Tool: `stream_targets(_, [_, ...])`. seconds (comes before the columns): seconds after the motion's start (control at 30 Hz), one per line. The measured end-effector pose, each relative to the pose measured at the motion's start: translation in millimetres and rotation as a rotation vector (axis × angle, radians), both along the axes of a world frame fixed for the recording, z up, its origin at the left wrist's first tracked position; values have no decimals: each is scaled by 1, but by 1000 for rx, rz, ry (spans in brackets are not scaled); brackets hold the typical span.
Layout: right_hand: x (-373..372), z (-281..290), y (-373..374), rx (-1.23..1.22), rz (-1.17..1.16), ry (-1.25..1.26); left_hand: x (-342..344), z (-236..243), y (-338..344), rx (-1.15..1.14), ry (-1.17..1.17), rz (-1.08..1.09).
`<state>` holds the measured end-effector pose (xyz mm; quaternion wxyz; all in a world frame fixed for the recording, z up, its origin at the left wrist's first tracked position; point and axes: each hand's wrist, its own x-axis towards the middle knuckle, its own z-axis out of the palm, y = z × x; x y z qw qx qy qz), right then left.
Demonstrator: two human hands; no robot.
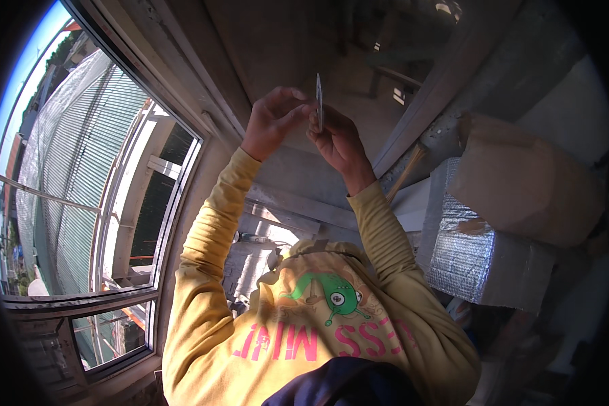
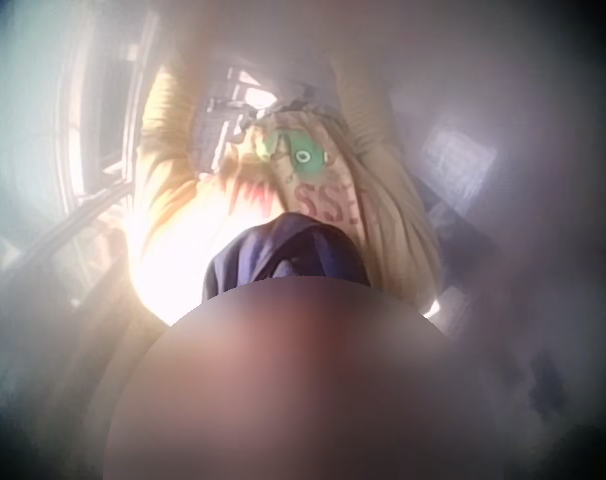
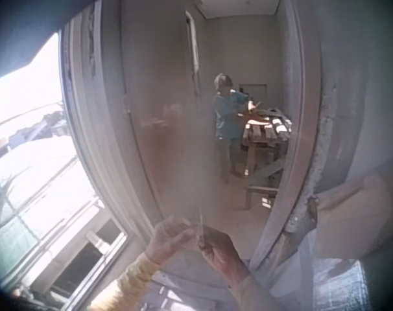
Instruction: The person attaches a cutting disc to an angle grinder, then uses the grinder on a metal piece. Later, the person sits on the floor and mixes a pile of cement with a trowel.
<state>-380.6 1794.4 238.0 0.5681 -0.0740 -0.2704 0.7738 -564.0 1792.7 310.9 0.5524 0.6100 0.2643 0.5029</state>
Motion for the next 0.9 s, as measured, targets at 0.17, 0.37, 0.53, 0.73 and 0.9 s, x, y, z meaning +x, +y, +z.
stream_targets(0.17, [0,1,1,-31,-64,-95,-3,-4,4,21,39,39])
stream_targets(0.37, [-1,0,1,-12,-52,-73,-3,-6,6,32,12,33])
stream_targets(0.53, [-1,1,1,-9,-51,-77,-2,-6,7,29,1,26])
stream_targets(0.73, [0,-1,4,-25,-57,-59,-1,-3,7,36,17,30])
stream_targets(0.9, [2,-3,8,3,-48,-44,-1,-1,8,22,28,26])
